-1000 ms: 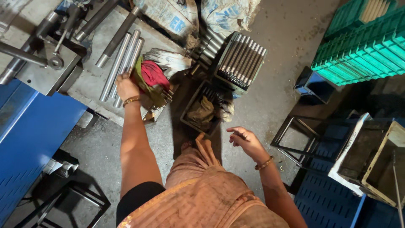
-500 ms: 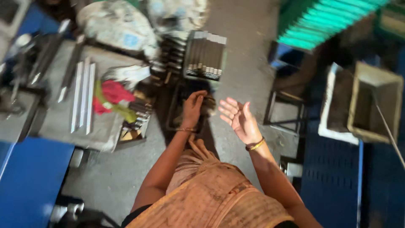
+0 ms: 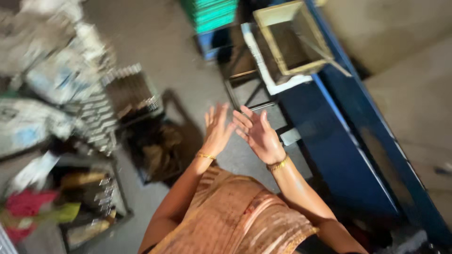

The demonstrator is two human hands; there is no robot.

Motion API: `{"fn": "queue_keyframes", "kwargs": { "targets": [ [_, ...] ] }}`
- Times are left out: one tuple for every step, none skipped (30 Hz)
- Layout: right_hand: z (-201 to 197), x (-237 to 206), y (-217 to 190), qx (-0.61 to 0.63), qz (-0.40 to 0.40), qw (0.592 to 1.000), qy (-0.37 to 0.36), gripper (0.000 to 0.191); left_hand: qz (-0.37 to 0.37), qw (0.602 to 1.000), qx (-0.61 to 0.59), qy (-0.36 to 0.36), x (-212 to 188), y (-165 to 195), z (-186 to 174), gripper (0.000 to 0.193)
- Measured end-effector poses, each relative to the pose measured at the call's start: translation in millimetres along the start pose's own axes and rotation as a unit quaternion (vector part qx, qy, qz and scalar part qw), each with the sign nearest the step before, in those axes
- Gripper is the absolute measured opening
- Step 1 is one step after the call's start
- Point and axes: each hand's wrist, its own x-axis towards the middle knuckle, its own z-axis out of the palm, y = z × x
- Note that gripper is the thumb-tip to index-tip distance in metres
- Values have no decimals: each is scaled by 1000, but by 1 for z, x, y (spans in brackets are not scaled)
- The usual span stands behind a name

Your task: The person wipes cylindrical metal rods with a cloth, then opens a machine door and inserts a rod into the machine. The person repeats the wiping and insertion process with another rod.

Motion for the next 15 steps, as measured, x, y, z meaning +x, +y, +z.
{"fn": "queue_keyframes", "kwargs": {
  "targets": [
    [-15, -18, -18, -48, -66, 997, -5, 77, -62, 998, -7, 17, 8, 7, 36, 57],
    [-32, -39, -31, -97, -126, 987, -4, 75, -139, 979, -146, -32, 15, 16, 70, 55],
    [-52, -62, -41, -147, -182, 972, 1, 74, -215, 932, -277, -90, 16, 28, 103, 53],
    [-72, -84, -47, -259, -251, 932, 37, 74, -289, 859, -394, -153, 17, 44, 131, 52],
    [-96, -104, -50, -368, -311, 873, 74, 74, -294, 811, -469, -189, 22, 67, 157, 52],
    [-122, -124, -49, -471, -358, 799, 112, 74, -301, 755, -537, -227, 26, 96, 183, 52],
    [-150, -139, -47, -562, -385, 722, 123, 71, -313, 691, -596, -264, 24, 124, 206, 52],
    [-182, -150, -47, -647, -398, 637, 132, 68, -305, 618, -650, -321, 19, 148, 226, 51],
    [-215, -164, -43, -726, -396, 545, 138, 65, -300, 534, -696, -375, 14, 178, 239, 50],
    [-247, -170, -36, -728, -388, 534, 187, 63, -295, 443, -734, -422, 11, 207, 248, 49],
    [-278, -173, -33, -728, -381, 518, 235, 62, -305, 414, -729, -452, 14, 240, 254, 48],
    [-306, -184, -31, -728, -375, 500, 281, 61, -314, 383, -726, -477, 18, 272, 256, 48],
    [-330, -203, -27, -658, -348, 579, 333, 58, -319, 354, -720, -504, 22, 300, 252, 48],
    [-351, -224, -25, -578, -321, 649, 377, 55, -306, 326, -718, -534, 28, 323, 247, 49],
    [-368, -242, -27, -489, -295, 709, 413, 52, -260, 308, -715, -571, 35, 343, 238, 49]
  ]
}}
